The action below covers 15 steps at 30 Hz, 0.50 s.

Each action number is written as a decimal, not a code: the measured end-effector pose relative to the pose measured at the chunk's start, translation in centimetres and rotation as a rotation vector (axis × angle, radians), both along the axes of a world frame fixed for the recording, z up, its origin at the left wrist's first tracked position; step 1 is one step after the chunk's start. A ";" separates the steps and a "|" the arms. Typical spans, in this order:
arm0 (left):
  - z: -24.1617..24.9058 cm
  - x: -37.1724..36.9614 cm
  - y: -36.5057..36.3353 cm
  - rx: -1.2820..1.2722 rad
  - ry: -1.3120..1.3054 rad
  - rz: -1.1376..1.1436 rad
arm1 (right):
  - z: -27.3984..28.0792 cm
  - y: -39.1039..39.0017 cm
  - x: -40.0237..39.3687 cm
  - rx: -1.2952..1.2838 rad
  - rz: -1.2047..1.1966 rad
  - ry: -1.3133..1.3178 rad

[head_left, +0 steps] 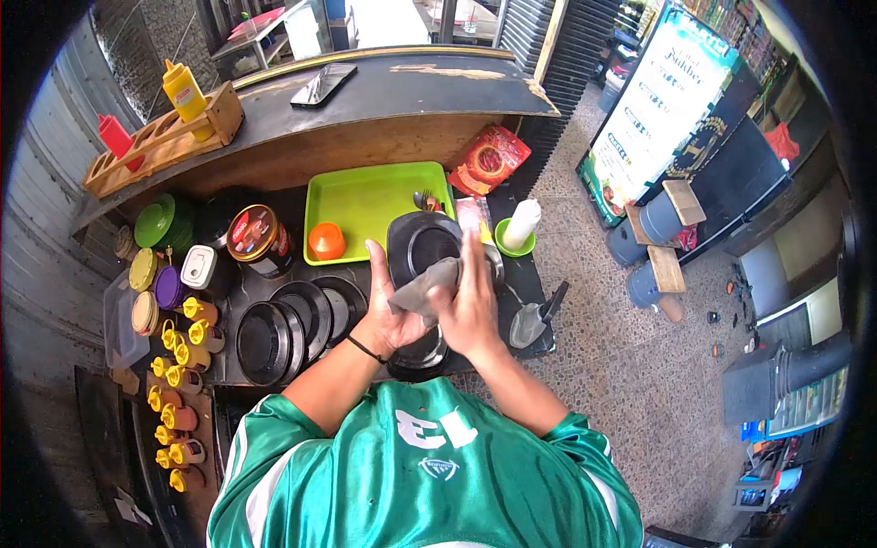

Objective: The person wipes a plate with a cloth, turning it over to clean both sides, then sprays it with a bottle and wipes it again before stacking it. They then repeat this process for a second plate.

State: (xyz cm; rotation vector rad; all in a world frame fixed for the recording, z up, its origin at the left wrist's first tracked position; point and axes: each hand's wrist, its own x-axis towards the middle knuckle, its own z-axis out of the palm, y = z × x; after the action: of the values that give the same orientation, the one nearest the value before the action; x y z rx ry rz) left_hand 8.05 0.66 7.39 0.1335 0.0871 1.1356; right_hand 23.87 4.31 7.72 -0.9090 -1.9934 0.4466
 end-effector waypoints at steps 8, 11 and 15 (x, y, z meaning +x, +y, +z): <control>-0.9 0.6 0.9 -0.207 0.258 0.217 | -0.4 -2.9 -0.7 0.089 0.281 -0.042; -0.9 1.0 0.9 0.002 0.209 0.198 | 0.8 -1.9 -0.9 0.161 0.377 0.036; 0.9 2.0 -0.1 0.120 0.524 0.238 | 4.5 0.0 -2.1 0.294 0.289 0.006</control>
State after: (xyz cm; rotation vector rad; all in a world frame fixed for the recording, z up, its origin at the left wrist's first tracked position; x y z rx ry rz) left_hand 10.01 0.51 8.34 0.5374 0.5114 1.3206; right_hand 21.80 4.29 12.17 -0.4394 -2.1233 0.3021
